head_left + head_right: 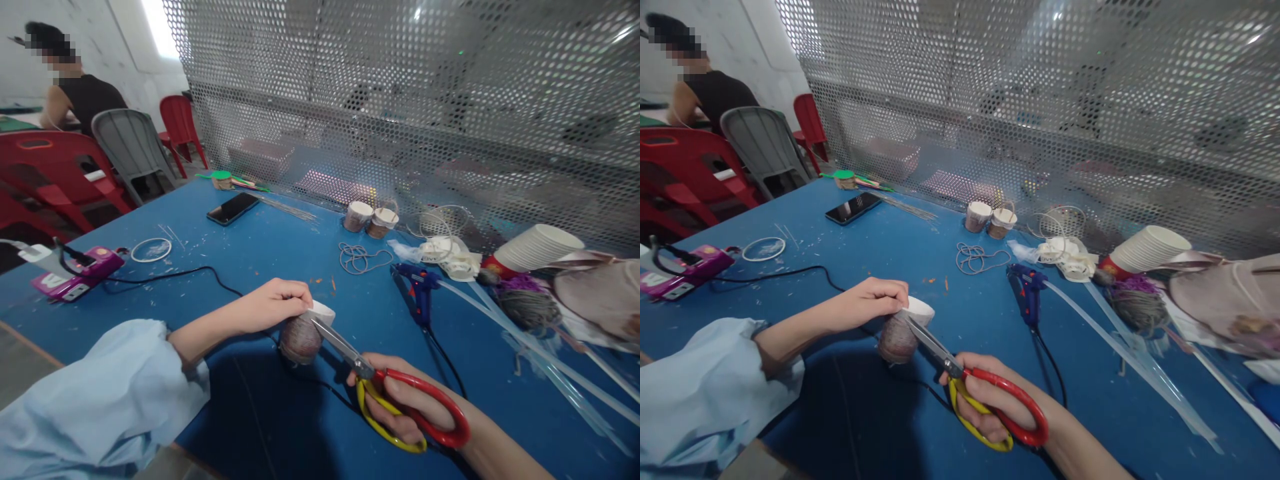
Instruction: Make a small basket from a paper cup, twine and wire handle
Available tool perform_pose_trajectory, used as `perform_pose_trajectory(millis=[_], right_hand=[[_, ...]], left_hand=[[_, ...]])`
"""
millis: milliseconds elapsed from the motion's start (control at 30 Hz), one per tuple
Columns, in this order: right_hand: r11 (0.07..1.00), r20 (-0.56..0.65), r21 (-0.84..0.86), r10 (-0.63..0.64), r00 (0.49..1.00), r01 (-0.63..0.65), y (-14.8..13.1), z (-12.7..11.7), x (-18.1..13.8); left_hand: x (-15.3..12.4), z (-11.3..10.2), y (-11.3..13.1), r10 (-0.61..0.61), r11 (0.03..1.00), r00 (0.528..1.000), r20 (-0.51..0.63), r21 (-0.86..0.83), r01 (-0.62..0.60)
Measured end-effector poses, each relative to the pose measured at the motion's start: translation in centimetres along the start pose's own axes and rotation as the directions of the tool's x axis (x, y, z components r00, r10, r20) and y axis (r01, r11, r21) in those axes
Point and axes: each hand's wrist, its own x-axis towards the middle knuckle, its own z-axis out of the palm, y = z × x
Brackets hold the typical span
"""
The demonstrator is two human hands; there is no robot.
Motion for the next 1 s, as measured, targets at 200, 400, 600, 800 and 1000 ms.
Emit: perform_pose_trajectory(millis=[200,400,600,800,1000], right_hand=[[1.0,0.007,0.014,-0.017,1.0,0.017,0.1,0.1,0.1],[0.999,-0.027,-0.043,0.009,1.0,-0.01,0.1,0.0,0.1],[0.992,-0.041,-0.116,0.039,0.998,-0.043,-0.6,0.0,-0.2],[0.955,-0.098,-0.254,0.133,0.986,-0.154,-2.2,-0.2,-0.6],[0.941,-0.113,-0.29,0.149,0.982,-0.176,-2.8,-0.6,-0.8]], left_hand=[[0.0,0.1,-0.1,0.049,0.999,0.999,0.004,0.014,-0.049],[0.0,0.2,-0.1,0.069,0.996,0.998,0.014,0.049,-0.069],[-0.1,0.1,0.0,0.053,0.997,0.998,0.024,0.052,-0.055],[-0.1,-0.1,0.0,0.096,0.991,0.989,0.109,0.078,-0.104],[-0.1,-0.2,-0.1,0.142,0.986,0.976,0.167,0.061,-0.154]])
